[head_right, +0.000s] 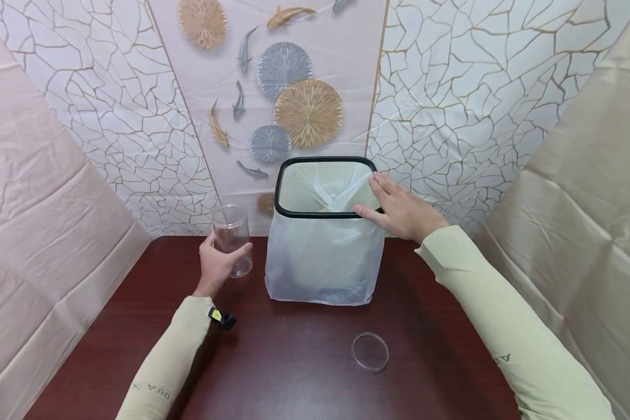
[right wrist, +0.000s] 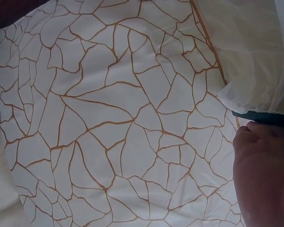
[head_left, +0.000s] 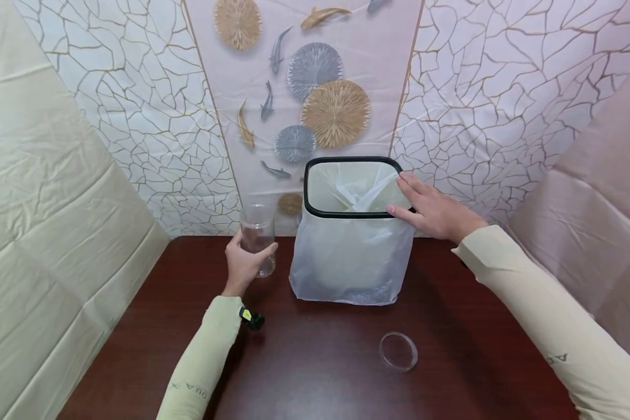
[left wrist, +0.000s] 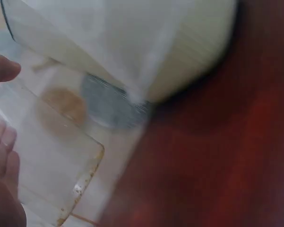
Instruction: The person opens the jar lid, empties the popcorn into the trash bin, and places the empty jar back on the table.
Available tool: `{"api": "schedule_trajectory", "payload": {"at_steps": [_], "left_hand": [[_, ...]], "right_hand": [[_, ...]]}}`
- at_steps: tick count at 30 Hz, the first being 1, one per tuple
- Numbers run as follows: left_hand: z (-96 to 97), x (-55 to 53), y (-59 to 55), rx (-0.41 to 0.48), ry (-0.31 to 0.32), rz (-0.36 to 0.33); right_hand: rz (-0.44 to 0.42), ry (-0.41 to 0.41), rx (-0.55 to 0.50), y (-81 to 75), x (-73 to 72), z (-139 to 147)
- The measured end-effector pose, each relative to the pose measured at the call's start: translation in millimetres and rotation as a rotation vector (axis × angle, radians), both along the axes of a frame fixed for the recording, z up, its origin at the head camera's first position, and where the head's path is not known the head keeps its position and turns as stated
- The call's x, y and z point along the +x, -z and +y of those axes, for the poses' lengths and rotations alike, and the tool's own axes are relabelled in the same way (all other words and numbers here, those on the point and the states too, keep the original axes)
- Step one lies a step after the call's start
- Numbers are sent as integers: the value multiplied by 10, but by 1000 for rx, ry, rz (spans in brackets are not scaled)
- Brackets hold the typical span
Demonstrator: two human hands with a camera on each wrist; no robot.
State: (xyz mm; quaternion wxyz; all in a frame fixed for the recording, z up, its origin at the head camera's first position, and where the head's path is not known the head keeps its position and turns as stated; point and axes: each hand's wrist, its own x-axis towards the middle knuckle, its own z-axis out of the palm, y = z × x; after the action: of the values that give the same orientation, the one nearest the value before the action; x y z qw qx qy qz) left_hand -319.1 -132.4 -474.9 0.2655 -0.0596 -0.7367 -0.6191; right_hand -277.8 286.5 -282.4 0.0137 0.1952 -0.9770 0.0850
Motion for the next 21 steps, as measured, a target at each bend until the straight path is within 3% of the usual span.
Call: {"api": "schedule_trajectory", "payload": {"at_steps": [5,9,15,21], "left_hand": [[-30,81,349,33,-27,-39],[-73,135,494,60,0,-52],[-107,176,574,41,33,-43],[-140,202,520,-52,84,-126]], "right_hand": [[-2,-4,-7,16,7,-20],[5,-12,-3,23,-6,-27],[1,-7,-11,14,-12,-12],[11,3,-16,9,5,3]]}}
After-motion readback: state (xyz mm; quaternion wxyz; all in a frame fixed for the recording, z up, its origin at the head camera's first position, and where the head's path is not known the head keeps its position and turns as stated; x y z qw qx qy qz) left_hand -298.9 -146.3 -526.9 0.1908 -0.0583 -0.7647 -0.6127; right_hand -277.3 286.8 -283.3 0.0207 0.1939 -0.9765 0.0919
